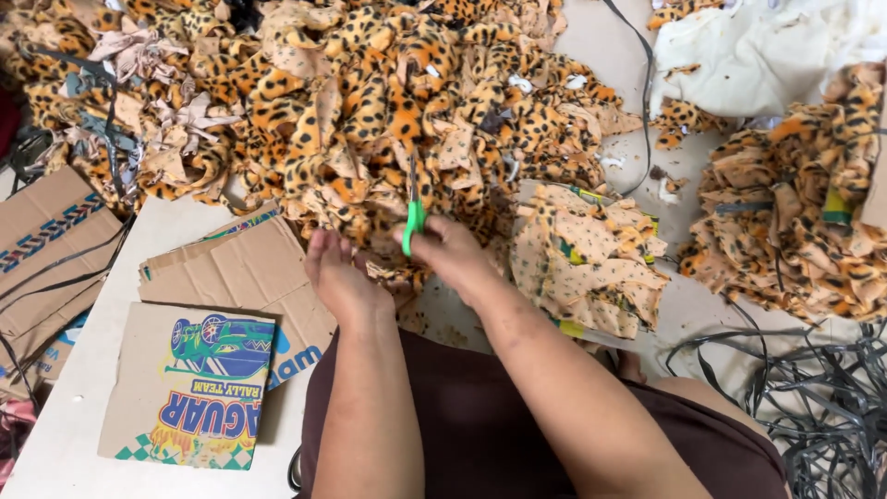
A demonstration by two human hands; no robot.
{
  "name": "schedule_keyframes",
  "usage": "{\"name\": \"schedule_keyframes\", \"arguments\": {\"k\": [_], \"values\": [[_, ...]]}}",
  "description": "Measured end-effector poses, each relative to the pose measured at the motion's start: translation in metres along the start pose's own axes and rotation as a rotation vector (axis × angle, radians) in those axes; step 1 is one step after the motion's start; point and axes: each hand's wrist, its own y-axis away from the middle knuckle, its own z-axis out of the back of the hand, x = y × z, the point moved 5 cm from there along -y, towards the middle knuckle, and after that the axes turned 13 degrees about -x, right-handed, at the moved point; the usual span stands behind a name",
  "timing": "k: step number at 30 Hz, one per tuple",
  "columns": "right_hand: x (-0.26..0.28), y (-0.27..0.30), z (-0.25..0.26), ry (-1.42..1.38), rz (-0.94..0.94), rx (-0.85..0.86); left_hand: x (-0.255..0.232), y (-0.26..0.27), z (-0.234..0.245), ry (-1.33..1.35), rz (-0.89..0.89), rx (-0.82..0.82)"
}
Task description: The person cuts small pieces of leopard-print fabric using scissors while sitting on the floor among a large quantity of fabric scraps.
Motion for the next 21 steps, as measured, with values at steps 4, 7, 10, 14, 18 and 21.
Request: {"name": "schedule_keyframes", "arguments": {"k": [4, 7, 10, 14, 18, 21], "values": [[0.043, -0.02, 0.019, -0.171, 0.007, 0.042, 0.006, 0.009, 0.003, 0.031, 0.193, -0.004], [0.093, -0.016, 0.041, -0.309, 0.122, 0.165, -0.01, 0.031, -0.016, -0.038, 0.065, 0.187], [0.128, -0.006, 0.056, -0.478, 0.12, 0.187, -0.008, 0.046, -0.025, -0.221, 0.116, 0.257], [0.137, -0.004, 0.058, -0.558, 0.107, 0.205, -0.048, 0.087, -0.044, -0.486, -0.788, 0.633], [0.129, -0.007, 0.052, -0.476, 0.122, 0.211, -0.05, 0.102, -0.05, -0.595, -1.106, 0.775], [0.128, -0.002, 0.042, -0.45, 0.156, 0.206, -0.04, 0.107, -0.053, -0.665, -1.056, 0.847]]}}
